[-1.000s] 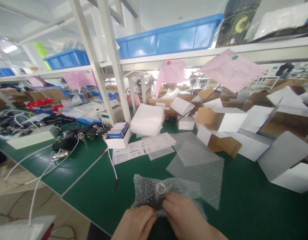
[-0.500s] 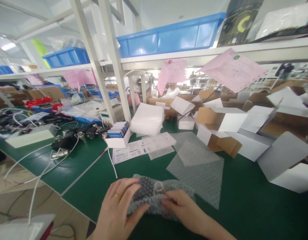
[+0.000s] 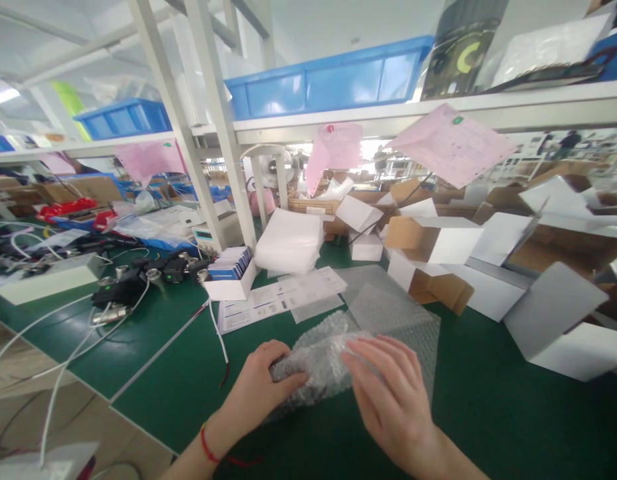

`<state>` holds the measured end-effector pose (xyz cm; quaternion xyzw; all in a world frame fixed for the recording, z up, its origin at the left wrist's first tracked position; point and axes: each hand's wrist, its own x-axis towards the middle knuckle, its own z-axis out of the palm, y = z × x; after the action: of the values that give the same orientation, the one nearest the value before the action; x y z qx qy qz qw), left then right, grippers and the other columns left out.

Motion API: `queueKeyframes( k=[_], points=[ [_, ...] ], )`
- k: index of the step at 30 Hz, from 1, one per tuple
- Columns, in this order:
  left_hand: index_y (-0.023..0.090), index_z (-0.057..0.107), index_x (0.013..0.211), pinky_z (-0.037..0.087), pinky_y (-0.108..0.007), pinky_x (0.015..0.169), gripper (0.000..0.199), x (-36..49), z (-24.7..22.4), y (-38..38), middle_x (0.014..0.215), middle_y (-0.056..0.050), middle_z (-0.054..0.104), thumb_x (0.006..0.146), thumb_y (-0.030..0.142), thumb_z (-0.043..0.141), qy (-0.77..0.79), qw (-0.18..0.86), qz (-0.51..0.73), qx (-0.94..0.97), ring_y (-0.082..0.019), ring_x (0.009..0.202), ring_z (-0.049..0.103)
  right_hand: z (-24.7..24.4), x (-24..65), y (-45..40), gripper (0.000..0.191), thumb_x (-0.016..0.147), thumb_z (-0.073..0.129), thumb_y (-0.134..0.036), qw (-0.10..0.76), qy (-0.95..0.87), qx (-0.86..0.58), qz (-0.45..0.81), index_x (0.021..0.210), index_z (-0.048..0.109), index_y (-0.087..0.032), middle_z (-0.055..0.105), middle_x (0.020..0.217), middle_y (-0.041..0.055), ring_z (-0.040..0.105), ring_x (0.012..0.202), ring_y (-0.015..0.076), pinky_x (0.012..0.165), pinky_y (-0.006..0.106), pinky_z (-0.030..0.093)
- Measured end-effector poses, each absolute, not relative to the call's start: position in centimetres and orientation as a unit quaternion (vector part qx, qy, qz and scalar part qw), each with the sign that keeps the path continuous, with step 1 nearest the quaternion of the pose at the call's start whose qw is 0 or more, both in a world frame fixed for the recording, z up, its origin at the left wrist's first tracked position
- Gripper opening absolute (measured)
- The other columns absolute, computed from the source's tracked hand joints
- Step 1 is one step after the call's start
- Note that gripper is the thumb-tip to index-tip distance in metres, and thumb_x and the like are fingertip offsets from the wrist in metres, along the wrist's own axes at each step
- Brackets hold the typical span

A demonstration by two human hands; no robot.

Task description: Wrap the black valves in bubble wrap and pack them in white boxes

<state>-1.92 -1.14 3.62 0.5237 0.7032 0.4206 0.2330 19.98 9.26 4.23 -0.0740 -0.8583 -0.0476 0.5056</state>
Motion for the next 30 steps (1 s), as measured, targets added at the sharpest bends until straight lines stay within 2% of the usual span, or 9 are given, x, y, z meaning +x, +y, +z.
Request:
queueKeyframes(
  k=[2, 5, 7, 9, 11, 15, 20, 25, 30],
  points=[
    [0.017, 0.068, 0.081, 0.044, -0.035, 0.077, 0.031, -2.0, 3.3, -1.2, 0.081, -0.003, 0.063, 0.077, 0.047, 0.074, 0.7, 0.251, 0.439, 0.503, -0.025, 0.082, 0.058, 4.0, 19.5, 8.0, 0.033, 0.1, 0.047, -0.003, 0.456, -0.886, -0.007, -0.079, 0.125, 0.067, -0.01, 0.072, 0.128, 0.0113, 0.053, 0.133, 0.0234, 0.126, 0.04, 0.022],
    [0.016, 0.068, 0.081, 0.046, -0.031, 0.067, 0.041, -1.5, 2.5, -1.8, 0.076, -0.002, 0.064, 0.079, 0.057, 0.069, 0.686, 0.301, 0.472, 0.464, -0.021, 0.073, 0.058, 2.4, 18.5, 7.2, 0.038, 0.104, 0.056, -0.026, 0.362, -0.932, -0.013, -0.011, 0.139, 0.06, -0.012, 0.061, 0.148, 0.0089, 0.046, 0.145, 0.0258, 0.131, 0.039, -0.001],
    [0.014, 0.07, 0.089, 0.05, -0.03, 0.067, 0.048, -0.8, 1.9, -2.4, 0.079, -0.004, 0.069, 0.077, 0.06, 0.074, 0.662, 0.366, 0.517, 0.401, -0.02, 0.072, 0.06, 1.1, 18.1, 7.6, 0.052, 0.102, 0.061, -0.034, 0.318, -0.933, -0.076, 0.152, 0.149, 0.052, -0.014, 0.053, 0.156, 0.0123, 0.045, 0.147, 0.0291, 0.131, 0.046, 0.007],
    [0.012, 0.072, 0.099, 0.053, -0.03, 0.07, 0.056, -0.1, 1.3, -2.7, 0.085, -0.006, 0.073, 0.072, 0.061, 0.083, 0.629, 0.421, 0.565, 0.328, -0.021, 0.075, 0.063, 0.0, 17.8, 8.0, 0.055, 0.103, 0.057, -0.042, 0.282, -0.871, -0.146, 0.376, 0.152, 0.049, -0.018, 0.054, 0.154, 0.0152, 0.049, 0.143, 0.0315, 0.126, 0.053, 0.028],
    [0.012, 0.073, 0.101, 0.054, -0.029, 0.071, 0.06, 0.5, 0.8, -2.8, 0.084, -0.006, 0.073, 0.068, 0.06, 0.088, 0.615, 0.43, 0.598, 0.282, -0.021, 0.076, 0.065, -0.8, 17.5, 8.0, 0.058, 0.102, 0.054, -0.056, 0.266, -0.757, -0.18, 0.569, 0.146, 0.054, -0.019, 0.061, 0.146, 0.0166, 0.059, 0.133, 0.0328, 0.114, 0.052, 0.044],
    [0.014, 0.071, 0.095, 0.05, -0.024, 0.064, 0.057, 1.9, 0.4, -2.0, 0.075, -0.001, 0.069, 0.068, 0.061, 0.088, 0.618, 0.38, 0.639, 0.255, -0.017, 0.069, 0.061, -1.8, 16.6, 6.3, 0.072, 0.085, 0.076, -0.067, 0.289, -0.545, -0.154, 0.772, 0.138, 0.057, -0.022, 0.065, 0.14, 0.0132, 0.062, 0.128, 0.0306, 0.114, 0.046, 0.045],
    [0.019, 0.065, 0.095, 0.05, -0.026, 0.067, 0.041, 4.6, 1.2, -1.0, 0.08, 0.0, 0.066, 0.084, 0.057, 0.075, 0.622, 0.302, 0.643, 0.329, -0.018, 0.072, 0.06, -0.8, 16.1, 4.7, 0.081, 0.06, 0.101, -0.05, 0.284, -0.388, -0.167, 0.861, 0.125, 0.066, -0.018, 0.076, 0.115, 0.0118, 0.069, 0.116, 0.0344, 0.113, 0.052, 0.045],
    [0.023, 0.065, 0.109, 0.05, -0.041, 0.098, 0.02, 4.3, 1.4, -0.4, 0.112, -0.006, 0.066, 0.096, 0.037, 0.061, 0.649, 0.122, 0.559, 0.502, -0.027, 0.108, 0.062, 0.6, 16.5, 5.7, 0.066, 0.063, 0.1, -0.043, 0.292, -0.368, -0.181, 0.864, 0.115, 0.07, -0.015, 0.076, 0.105, 0.0115, 0.07, 0.111, 0.0357, 0.106, 0.052, 0.05],
    [0.023, 0.062, 0.111, 0.05, -0.045, 0.1, 0.017, 1.1, 2.2, 1.9, 0.116, -0.008, 0.065, 0.099, 0.032, 0.056, 0.635, 0.062, 0.546, 0.543, -0.027, 0.113, 0.062, -0.5, 16.0, 6.9, 0.064, 0.068, 0.097, -0.043, 0.285, -0.283, -0.176, 0.899, 0.117, 0.065, -0.016, 0.075, 0.109, 0.0102, 0.072, 0.107, 0.03, 0.103, 0.047, 0.052]
  ],
)
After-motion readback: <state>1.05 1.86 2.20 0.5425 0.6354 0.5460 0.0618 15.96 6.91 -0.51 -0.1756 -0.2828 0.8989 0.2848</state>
